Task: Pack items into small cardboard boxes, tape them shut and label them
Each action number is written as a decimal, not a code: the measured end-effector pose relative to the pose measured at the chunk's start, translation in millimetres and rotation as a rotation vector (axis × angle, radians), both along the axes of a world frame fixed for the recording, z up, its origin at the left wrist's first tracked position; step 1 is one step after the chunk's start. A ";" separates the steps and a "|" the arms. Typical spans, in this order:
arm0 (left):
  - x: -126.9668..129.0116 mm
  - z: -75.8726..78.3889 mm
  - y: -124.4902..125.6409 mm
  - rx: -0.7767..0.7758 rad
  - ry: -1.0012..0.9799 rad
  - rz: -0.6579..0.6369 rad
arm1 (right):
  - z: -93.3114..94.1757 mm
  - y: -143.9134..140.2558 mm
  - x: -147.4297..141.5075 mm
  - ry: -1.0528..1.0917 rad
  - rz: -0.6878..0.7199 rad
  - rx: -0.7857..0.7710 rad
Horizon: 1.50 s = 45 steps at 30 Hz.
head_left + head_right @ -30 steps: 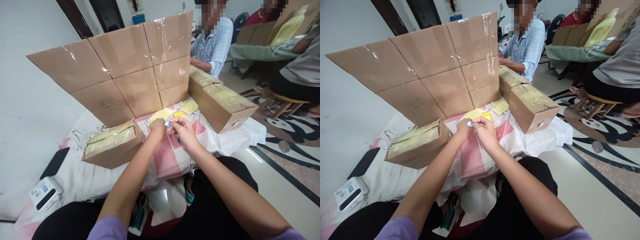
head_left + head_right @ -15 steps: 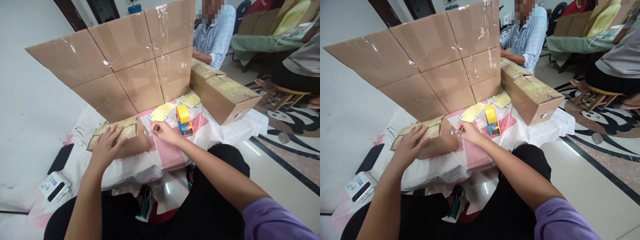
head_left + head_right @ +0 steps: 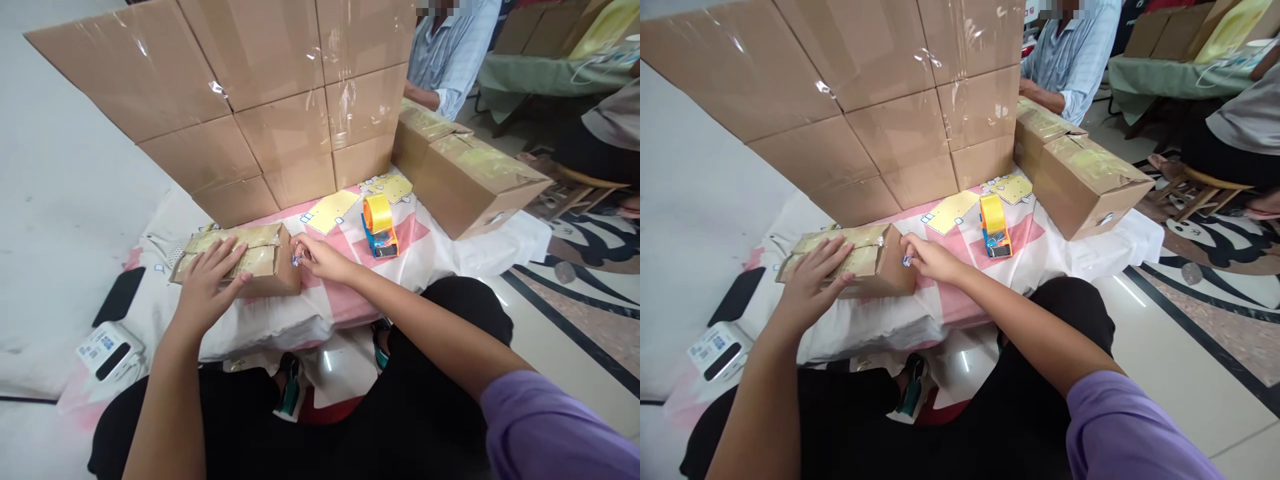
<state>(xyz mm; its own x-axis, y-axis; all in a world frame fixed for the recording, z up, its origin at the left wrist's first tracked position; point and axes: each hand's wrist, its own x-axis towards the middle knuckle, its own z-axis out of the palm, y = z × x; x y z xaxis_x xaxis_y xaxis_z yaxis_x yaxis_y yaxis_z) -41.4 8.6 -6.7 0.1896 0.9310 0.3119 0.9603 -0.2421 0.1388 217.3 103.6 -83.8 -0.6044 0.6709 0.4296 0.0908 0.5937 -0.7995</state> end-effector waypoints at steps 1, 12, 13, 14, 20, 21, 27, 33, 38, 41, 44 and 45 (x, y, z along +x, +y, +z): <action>-0.4 0.1 -0.2 -0.009 0.004 -0.002 | -1.3 0.8 -1.6 0.017 -0.003 -0.015; -3.4 -0.9 -0.6 -0.021 0.002 -0.019 | 5.8 -10.6 2.4 0.032 0.105 -0.056; -3.2 -0.8 -0.9 -0.020 0.001 -0.019 | 8.1 -12.1 2.3 0.001 0.067 -0.027; -3.1 -0.7 -1.2 -0.019 0.001 -0.018 | 10.0 -12.8 2.0 -0.027 0.020 0.007; -1.8 -0.6 -3.1 -0.016 0.000 -0.009 | 9.6 -7.4 -0.3 -0.083 -0.144 0.074; -1.7 -0.6 -3.2 -0.016 -0.001 -0.007 | 8.6 -6.5 -0.7 -0.082 -0.143 0.070; -2.3 0.7 -3.6 -0.027 -0.017 -0.012 | 7.0 -6.7 -5.9 -0.093 -0.108 0.067; -1.2 1.6 -4.1 -0.009 -0.008 -0.022 | 2.0 1.0 -2.1 -0.181 -0.388 -0.003; -5.0 -0.4 -2.6 0.004 -0.030 -0.034 | -4.7 8.2 2.7 -0.025 -0.151 -0.099; -12.9 -2.5 -2.9 0.022 -0.063 -0.107 | -2.9 0.0 -3.3 -0.021 0.017 -0.060; -21.9 -8.2 -3.1 0.088 -0.118 -0.174 | 0.3 -21.8 -16.3 -0.057 0.082 -0.086; -24.1 -11.1 -2.7 0.110 -0.134 -0.186 | 1.4 -30.9 -20.8 -0.072 0.045 -0.105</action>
<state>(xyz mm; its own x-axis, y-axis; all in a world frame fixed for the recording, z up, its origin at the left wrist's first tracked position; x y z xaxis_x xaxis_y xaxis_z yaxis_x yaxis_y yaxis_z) -65.5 5.9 -17.9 0.3041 0.8430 0.4437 0.8727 -0.4333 0.2250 196.5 72.7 -82.5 -0.6613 0.6816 0.3132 0.1256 0.5122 -0.8496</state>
